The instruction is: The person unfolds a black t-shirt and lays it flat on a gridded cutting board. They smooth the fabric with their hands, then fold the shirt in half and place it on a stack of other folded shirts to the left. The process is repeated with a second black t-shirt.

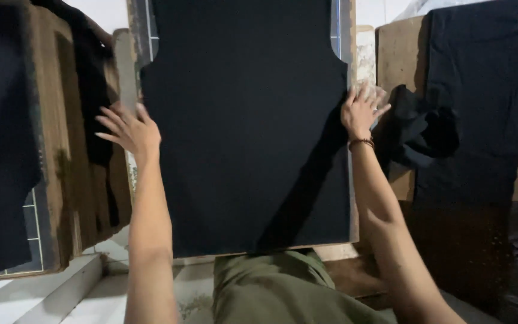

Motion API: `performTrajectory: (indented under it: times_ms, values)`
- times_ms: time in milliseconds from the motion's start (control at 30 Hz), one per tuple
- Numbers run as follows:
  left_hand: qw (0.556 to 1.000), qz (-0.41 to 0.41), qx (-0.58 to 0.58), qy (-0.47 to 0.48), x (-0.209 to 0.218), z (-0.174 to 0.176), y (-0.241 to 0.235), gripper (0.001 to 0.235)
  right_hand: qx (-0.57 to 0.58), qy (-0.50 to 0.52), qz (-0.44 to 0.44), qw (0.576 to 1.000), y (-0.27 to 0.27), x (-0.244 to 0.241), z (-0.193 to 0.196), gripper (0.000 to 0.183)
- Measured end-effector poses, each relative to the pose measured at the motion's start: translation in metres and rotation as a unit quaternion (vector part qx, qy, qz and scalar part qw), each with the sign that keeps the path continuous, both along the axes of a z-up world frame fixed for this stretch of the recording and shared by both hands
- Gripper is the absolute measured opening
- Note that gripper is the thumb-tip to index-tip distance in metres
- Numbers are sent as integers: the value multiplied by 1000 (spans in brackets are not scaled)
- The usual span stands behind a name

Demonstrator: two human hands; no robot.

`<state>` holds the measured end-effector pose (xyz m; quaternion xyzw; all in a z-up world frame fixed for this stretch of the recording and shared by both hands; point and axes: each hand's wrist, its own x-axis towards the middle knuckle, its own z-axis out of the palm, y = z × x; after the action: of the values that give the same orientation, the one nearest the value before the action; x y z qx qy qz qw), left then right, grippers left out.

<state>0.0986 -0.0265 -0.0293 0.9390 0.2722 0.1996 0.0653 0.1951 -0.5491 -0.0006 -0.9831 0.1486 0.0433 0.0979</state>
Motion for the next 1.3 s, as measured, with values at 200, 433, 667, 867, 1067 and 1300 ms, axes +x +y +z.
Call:
performTrajectory:
  times_ms: [200,433,667,867,1067,1300]
  values:
    - [963,-253,58,-76,75,45,-78,54,80,-139,199,967,82,24,48,46]
    - [989,-42,-75,118,76,-7,47,61,-54,-48,22,997,-33,69,-21,60]
    - [988,-124,-87,14,87,58,-12,48,-18,-223,150,963,48,51,46,51]
    - [986,-134,-40,-91,93,26,-58,64,40,-295,157,942,3,62,-10,20]
    - [892,-410,-188,-39,101,61,-258,48,125,-205,109,965,3,71,-19,12]
    - [854,-501,-141,16,139,2,-365,54,326,-93,52,939,-5,83,3,34]
